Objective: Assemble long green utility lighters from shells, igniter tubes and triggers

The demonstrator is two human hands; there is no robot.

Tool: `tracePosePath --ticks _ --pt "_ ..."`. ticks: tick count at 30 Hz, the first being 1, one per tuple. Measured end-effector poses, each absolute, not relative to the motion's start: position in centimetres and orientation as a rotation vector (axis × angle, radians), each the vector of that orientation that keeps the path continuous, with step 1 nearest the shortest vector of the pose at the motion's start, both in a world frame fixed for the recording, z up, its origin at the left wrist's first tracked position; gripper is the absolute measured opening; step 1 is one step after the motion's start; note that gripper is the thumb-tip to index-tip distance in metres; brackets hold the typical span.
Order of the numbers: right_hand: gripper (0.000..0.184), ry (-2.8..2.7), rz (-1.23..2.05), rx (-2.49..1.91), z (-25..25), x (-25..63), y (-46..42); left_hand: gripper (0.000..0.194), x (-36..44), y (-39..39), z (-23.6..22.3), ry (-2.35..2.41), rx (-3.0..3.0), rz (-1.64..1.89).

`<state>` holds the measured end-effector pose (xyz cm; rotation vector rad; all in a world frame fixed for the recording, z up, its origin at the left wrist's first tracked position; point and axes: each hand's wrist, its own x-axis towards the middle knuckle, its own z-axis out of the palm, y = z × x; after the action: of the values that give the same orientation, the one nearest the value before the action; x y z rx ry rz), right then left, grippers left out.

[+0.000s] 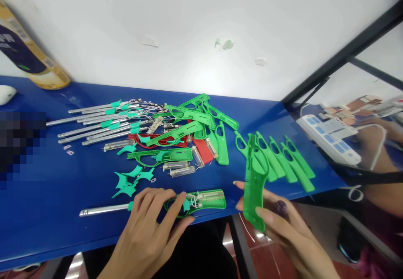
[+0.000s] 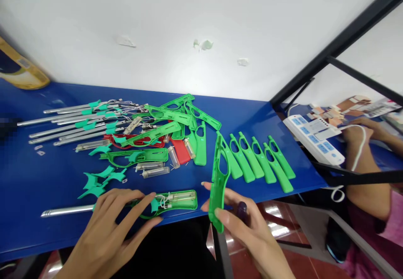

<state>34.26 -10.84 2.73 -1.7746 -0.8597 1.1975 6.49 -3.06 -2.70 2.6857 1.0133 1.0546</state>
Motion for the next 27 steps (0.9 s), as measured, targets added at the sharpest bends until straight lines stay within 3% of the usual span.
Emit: tracePosePath --ticks 4,9,16,20,24,27 --pt "0.043 -1.465 0.729 -1.921 2.8 34.8 -10.1 0.029 6.6 -3.1 -2.6 1.009 2.666 1.055" --pt "0.035 -2.051 0.204 -1.726 2.1 35.0 -9.2 0.030 6.6 -3.2 -2.7 1.031 2.656 1.056" --pt "0.039 -2.487 0.015 -1.519 2.1 34.4 -8.0 0.011 5.5 -3.8 -1.7 1.037 2.427 1.170" --pt "0.042 -2.581 -0.064 -1.454 3.0 33.5 -7.1 0.020 3.6 -3.8 -0.6 1.215 2.390 1.211" --pt "0.047 -2.625 -0.165 -1.408 3.3 32.4 -6.4 0.044 2.2 -3.0 -0.7 1.193 2.543 0.918" --pt "0.048 -2.647 -0.173 -1.386 3.1 31.9 -6.1 0.041 2.0 -2.5 -1.7 1.118 2.610 0.843"
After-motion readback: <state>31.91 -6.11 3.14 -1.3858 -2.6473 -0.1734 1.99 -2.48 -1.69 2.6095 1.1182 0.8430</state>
